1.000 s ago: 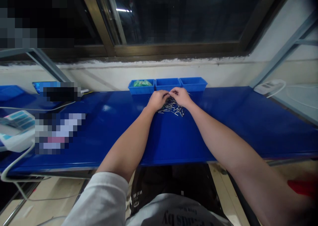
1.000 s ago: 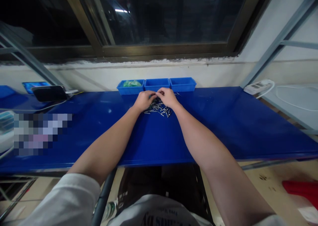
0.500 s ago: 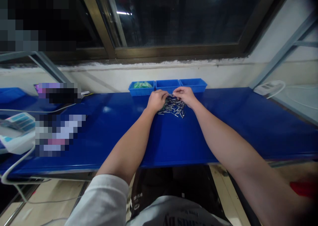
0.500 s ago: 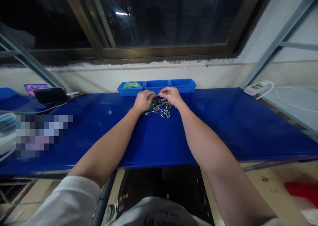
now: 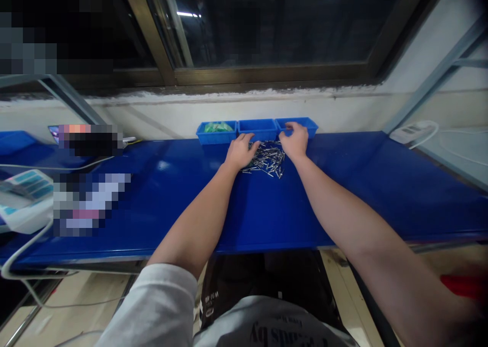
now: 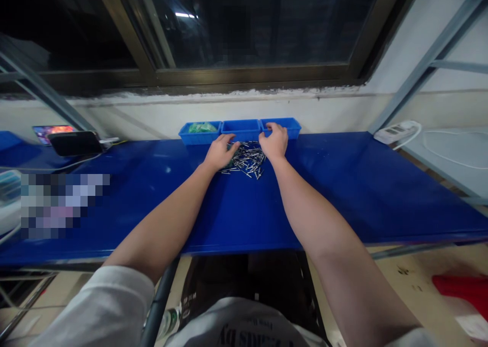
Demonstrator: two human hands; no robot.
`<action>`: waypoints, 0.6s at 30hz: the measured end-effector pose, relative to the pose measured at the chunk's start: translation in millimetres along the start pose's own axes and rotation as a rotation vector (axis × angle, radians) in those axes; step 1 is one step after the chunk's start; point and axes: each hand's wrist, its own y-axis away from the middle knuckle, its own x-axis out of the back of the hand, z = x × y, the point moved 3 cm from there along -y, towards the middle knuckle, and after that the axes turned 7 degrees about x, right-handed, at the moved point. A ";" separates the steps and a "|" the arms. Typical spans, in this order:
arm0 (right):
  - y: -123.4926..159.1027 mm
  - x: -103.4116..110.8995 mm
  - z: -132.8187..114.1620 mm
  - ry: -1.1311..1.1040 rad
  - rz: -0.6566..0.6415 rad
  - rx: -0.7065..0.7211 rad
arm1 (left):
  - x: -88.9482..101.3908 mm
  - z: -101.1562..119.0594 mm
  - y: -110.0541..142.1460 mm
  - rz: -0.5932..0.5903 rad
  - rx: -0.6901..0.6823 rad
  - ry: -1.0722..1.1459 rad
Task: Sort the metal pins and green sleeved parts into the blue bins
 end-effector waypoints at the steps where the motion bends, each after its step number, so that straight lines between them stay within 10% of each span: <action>1: 0.4 0.5 1.7 0.066 0.005 -0.008 | -0.9 -0.5 -0.2 -0.012 0.001 -0.006; 18: -6.5 -16.2 37.9 0.129 -0.082 -0.126 | -5.6 -3.0 -0.4 -0.082 0.044 0.046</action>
